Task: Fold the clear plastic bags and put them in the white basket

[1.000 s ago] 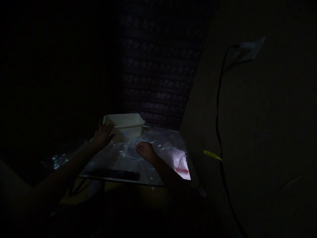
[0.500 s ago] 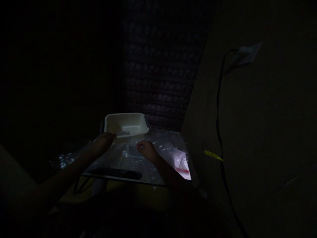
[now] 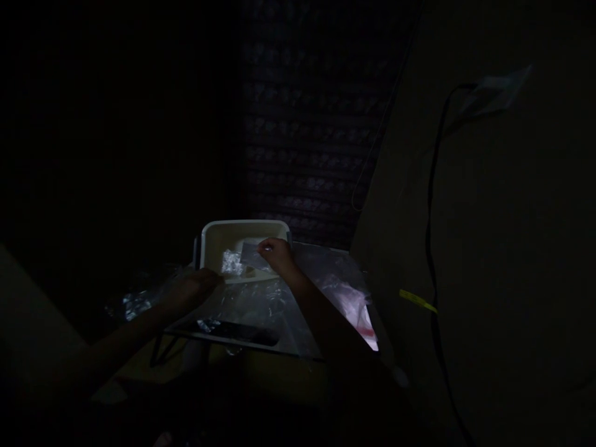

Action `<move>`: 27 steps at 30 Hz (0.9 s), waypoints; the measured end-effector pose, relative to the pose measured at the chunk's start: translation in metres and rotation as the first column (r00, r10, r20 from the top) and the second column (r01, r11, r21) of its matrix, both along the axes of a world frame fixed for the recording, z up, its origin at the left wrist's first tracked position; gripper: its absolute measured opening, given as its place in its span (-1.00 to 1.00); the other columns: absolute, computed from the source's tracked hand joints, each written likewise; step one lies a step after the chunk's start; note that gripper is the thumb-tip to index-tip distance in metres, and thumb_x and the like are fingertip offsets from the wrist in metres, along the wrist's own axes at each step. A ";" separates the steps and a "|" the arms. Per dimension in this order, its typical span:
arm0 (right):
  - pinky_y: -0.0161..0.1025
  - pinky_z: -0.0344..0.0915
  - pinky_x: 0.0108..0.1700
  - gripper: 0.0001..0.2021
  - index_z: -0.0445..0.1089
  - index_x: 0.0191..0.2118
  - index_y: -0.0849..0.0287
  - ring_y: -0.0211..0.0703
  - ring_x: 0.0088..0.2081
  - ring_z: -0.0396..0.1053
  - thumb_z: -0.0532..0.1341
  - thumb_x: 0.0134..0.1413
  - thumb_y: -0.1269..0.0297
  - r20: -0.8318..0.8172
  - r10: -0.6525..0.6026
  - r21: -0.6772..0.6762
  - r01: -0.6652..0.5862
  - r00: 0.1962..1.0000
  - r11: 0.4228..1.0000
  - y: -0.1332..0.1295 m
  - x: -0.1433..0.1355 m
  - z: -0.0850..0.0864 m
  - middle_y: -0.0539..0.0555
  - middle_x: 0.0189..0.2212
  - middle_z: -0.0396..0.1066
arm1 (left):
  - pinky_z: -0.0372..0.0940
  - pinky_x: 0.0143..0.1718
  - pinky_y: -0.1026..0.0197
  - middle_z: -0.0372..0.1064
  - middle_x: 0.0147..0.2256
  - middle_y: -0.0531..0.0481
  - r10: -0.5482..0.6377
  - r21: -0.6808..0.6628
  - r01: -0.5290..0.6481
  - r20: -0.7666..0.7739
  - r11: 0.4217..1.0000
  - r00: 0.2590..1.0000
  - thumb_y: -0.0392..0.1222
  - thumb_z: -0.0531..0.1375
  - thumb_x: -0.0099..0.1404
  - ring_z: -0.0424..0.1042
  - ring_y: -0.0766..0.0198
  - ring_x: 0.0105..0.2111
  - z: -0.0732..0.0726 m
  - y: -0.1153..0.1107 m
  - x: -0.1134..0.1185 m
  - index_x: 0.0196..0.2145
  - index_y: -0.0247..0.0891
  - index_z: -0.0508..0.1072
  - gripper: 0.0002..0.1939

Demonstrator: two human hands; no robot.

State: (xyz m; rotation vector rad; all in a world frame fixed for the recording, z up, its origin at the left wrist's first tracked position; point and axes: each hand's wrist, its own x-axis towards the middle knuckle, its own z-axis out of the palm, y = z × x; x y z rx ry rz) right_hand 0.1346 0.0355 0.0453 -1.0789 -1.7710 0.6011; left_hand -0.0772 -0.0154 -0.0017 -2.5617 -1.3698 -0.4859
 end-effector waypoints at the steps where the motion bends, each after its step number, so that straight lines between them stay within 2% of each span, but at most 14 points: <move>1: -0.33 0.16 -0.35 -0.93 0.32 -0.57 0.24 -0.29 -0.44 0.27 0.12 -0.29 0.39 0.026 0.010 0.002 -0.010 1.000 1.000 0.006 -0.008 -0.002 0.02 -0.53 0.35 | 0.17 -0.31 0.25 0.30 -0.33 -0.10 0.000 -0.002 0.000 -0.006 1.000 1.000 -0.33 -0.09 0.07 0.27 0.30 -0.34 0.001 -0.001 0.000 -0.32 -0.27 0.36 -0.72; 7: -0.36 0.15 -0.37 -0.93 0.35 -0.57 0.22 -0.28 -0.44 0.28 0.12 -0.30 0.38 0.199 0.032 0.006 -0.033 0.980 0.999 0.034 -0.052 -0.024 0.01 -0.54 0.36 | 0.17 -0.31 0.26 0.30 -0.34 -0.09 0.023 -0.022 -0.024 -0.024 0.999 0.999 -0.34 -0.08 0.07 0.27 0.30 -0.34 0.003 -0.004 0.002 -0.34 -0.26 0.37 -0.72; 10: -0.38 0.15 -0.39 -0.90 0.36 -0.54 0.20 -0.28 -0.42 0.28 0.13 -0.30 0.36 0.297 0.065 0.006 -0.070 0.953 0.998 0.040 -0.068 -0.034 0.01 -0.52 0.36 | 0.17 -0.35 0.26 0.29 -0.37 -0.09 0.031 0.012 -0.030 -0.041 0.999 0.999 -0.35 -0.07 0.06 0.27 0.29 -0.36 0.003 -0.003 0.002 -0.34 -0.27 0.36 -0.74; 13: -0.36 0.13 -0.41 -0.89 0.36 -0.51 0.14 -0.26 -0.42 0.27 0.11 -0.28 0.33 0.436 0.017 0.025 -0.031 0.900 0.999 0.040 -0.077 -0.037 0.01 -0.49 0.36 | 0.17 -0.37 0.26 0.29 -0.40 -0.09 0.040 0.049 -0.037 -0.054 0.998 0.998 -0.35 -0.07 0.07 0.26 0.27 -0.37 0.004 -0.001 0.004 -0.35 -0.28 0.35 -0.75; 16: -0.31 0.12 -0.39 -0.84 0.36 -0.44 0.12 -0.19 -0.38 0.26 0.11 -0.28 0.30 0.536 -0.065 0.094 0.017 0.842 0.995 0.040 -0.079 -0.036 0.05 -0.44 0.36 | 0.16 -0.38 0.25 0.28 -0.39 -0.09 0.045 0.062 -0.042 -0.048 0.997 0.998 -0.34 -0.07 0.07 0.25 0.27 -0.37 0.006 0.001 0.005 -0.34 -0.28 0.34 -0.76; 19: -0.27 0.11 -0.32 -0.78 0.34 -0.36 0.14 -0.15 -0.30 0.22 0.11 -0.26 0.27 0.547 -0.150 0.174 0.064 0.824 0.983 0.041 -0.074 -0.033 0.10 -0.36 0.33 | 0.15 -0.37 0.26 0.27 -0.38 -0.09 0.052 0.062 -0.050 -0.039 0.997 0.998 -0.33 -0.06 0.07 0.24 0.27 -0.36 0.008 0.001 0.007 -0.34 -0.30 0.33 -0.77; 23: -0.24 0.09 -0.26 -0.78 0.33 -0.34 0.18 -0.15 -0.25 0.18 0.03 -0.18 0.33 0.485 -0.224 0.211 0.136 0.845 0.968 0.041 -0.063 -0.026 0.11 -0.34 0.31 | 0.15 -0.38 0.25 0.27 -0.38 -0.10 0.088 0.062 -0.084 -0.051 0.995 0.995 -0.30 -0.07 0.08 0.24 0.26 -0.37 0.011 0.001 0.009 -0.35 -0.31 0.33 -0.77; 27: -0.25 0.08 -0.23 -0.78 0.32 -0.36 0.20 -0.19 -0.27 0.20 -0.03 -0.15 0.40 0.393 -0.218 0.231 0.134 0.893 0.964 0.034 -0.044 -0.018 0.09 -0.36 0.31 | 0.14 -0.38 0.25 0.27 -0.36 -0.10 0.135 0.079 -0.128 -0.091 0.989 0.987 -0.30 -0.08 0.09 0.24 0.25 -0.37 0.011 0.006 0.009 -0.31 -0.29 0.33 -0.75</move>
